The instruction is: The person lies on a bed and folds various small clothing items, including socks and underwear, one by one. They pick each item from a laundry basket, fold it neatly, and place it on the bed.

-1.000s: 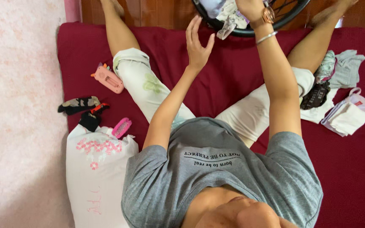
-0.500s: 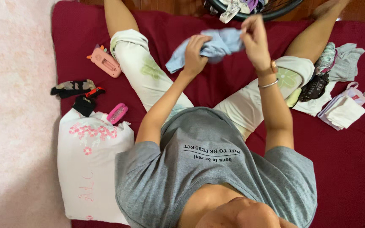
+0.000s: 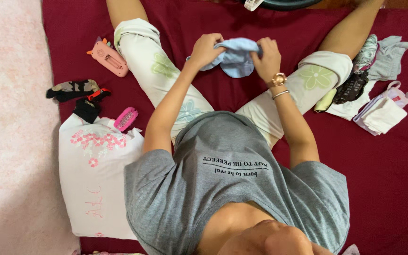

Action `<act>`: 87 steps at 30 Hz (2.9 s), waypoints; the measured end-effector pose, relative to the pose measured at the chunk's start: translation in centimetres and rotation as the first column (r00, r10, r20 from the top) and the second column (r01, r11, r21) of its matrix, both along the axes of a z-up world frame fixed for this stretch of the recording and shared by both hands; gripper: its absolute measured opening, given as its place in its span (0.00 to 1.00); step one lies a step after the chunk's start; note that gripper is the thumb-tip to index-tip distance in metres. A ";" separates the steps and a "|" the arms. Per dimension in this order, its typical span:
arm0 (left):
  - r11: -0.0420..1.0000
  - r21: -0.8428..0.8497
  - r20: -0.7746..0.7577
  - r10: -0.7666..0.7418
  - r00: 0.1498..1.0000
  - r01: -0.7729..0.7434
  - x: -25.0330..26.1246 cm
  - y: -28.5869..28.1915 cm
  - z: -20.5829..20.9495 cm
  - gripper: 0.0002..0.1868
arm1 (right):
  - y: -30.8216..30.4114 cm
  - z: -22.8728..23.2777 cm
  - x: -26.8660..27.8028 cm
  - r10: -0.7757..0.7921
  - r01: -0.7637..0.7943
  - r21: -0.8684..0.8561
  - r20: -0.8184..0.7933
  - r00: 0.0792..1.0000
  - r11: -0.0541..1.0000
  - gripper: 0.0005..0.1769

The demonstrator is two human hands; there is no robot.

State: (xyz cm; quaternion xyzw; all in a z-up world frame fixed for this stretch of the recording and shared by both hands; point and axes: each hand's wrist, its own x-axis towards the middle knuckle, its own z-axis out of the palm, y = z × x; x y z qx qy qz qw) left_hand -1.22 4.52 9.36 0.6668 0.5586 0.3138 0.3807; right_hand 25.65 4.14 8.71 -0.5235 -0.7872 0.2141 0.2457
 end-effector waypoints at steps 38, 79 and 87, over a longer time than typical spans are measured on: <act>0.910 -0.091 -0.178 -0.414 0.893 0.404 -5.2 3.6 9.7 0.14 | 3.8 7.1 11.4 0.350 -0.374 -0.281 -0.133 0.927 0.884 0.12; 0.976 0.009 0.240 -0.213 0.947 0.218 10.8 12.9 -10.4 0.05 | -7.2 7.5 16.9 -0.439 0.506 0.070 -0.403 0.803 0.860 0.30; 0.998 0.058 0.513 -0.027 0.858 -0.003 3.4 10.8 -19.9 0.06 | -14.5 4.0 -6.6 0.378 -0.495 -0.474 -0.325 0.867 0.728 0.28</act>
